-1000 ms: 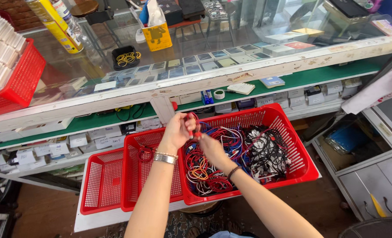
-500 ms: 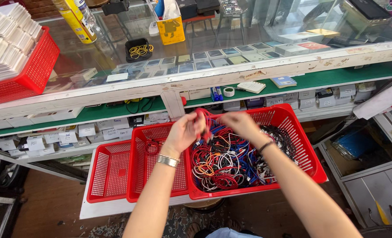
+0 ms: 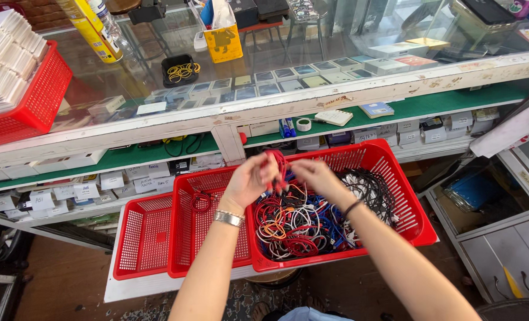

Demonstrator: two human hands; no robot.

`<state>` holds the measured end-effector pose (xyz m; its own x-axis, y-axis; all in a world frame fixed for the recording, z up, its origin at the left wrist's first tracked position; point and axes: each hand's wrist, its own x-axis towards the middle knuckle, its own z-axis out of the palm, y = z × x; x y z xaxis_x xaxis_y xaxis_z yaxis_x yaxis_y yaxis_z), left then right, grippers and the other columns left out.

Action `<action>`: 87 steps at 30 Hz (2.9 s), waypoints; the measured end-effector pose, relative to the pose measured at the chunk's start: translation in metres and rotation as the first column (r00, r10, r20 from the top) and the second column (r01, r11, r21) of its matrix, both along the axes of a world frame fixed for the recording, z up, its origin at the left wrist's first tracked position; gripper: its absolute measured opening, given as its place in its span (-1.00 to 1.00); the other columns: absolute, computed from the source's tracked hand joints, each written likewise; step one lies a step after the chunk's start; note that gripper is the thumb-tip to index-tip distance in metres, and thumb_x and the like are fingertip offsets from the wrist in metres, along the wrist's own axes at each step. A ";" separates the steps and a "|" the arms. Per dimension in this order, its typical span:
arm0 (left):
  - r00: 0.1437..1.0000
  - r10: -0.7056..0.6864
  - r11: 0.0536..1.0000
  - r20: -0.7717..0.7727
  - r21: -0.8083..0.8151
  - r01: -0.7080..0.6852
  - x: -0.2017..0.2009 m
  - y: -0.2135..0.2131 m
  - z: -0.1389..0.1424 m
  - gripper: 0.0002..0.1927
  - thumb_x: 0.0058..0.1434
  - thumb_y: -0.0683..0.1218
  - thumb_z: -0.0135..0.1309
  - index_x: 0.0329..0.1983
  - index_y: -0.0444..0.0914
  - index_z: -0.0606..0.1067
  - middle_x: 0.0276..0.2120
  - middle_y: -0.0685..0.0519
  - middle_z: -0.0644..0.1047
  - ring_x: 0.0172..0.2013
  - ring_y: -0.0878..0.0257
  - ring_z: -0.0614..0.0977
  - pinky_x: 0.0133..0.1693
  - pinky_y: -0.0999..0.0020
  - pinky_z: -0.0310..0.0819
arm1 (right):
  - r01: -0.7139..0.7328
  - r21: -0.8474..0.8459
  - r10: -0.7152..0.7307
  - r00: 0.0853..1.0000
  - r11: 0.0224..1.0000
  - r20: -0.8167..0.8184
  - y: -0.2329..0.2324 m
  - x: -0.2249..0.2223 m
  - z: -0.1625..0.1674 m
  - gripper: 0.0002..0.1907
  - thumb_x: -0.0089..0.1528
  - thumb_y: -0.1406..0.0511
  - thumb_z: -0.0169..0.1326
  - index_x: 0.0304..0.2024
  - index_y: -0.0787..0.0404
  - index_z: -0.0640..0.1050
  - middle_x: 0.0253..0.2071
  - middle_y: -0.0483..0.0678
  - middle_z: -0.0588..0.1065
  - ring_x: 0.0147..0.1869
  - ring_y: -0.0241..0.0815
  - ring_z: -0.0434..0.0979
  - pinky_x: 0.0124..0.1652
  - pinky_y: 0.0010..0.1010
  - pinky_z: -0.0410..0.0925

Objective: The person coils cables one at a time, taking each loose cable from a large red basket, wrapping it into a loop by hand, and placing the coiled cable into a smaller red basket beside it. The person repeats this coiling and sorting process continuously across the counter.

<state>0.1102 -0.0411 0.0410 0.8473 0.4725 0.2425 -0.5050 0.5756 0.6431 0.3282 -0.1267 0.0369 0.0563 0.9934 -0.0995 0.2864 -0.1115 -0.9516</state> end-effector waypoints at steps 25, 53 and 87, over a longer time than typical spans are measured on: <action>0.242 0.920 0.383 -0.308 0.837 -0.391 -0.030 -0.015 -0.021 -0.68 0.46 0.05 -0.12 -0.25 -0.29 0.40 -0.52 0.09 0.49 -0.51 0.35 0.47 -0.37 0.21 0.42 | -0.509 0.307 0.357 0.827 0.804 0.435 0.001 -0.105 -0.002 -0.78 0.29 0.27 0.11 -0.09 0.26 0.63 -0.29 0.09 0.61 -0.26 -0.10 0.63 -0.22 -0.34 0.46; -0.228 0.843 0.436 -0.488 0.867 -0.241 -0.200 0.070 -0.112 -0.58 0.39 -0.09 -0.18 0.23 -0.41 0.32 0.17 -0.23 0.42 0.19 -0.07 0.44 0.22 0.10 0.29 | -0.051 0.047 0.047 0.996 0.998 0.073 0.174 -0.287 -0.115 -0.67 0.25 0.37 0.09 0.07 0.25 0.56 -0.14 0.09 0.64 -0.06 -0.13 0.67 -0.04 -0.35 0.47; -0.107 0.986 0.133 -0.125 0.989 0.068 -0.097 0.045 -0.093 -0.63 0.23 -0.11 0.05 0.10 -0.29 0.51 0.17 -0.17 0.46 0.21 -0.13 0.42 0.23 -0.04 0.24 | -0.090 0.024 0.046 0.697 0.996 0.716 0.093 -0.047 -0.039 -0.80 0.19 0.20 0.12 -0.26 0.13 0.69 -0.27 0.09 0.62 -0.14 0.07 0.64 -0.10 -0.13 0.49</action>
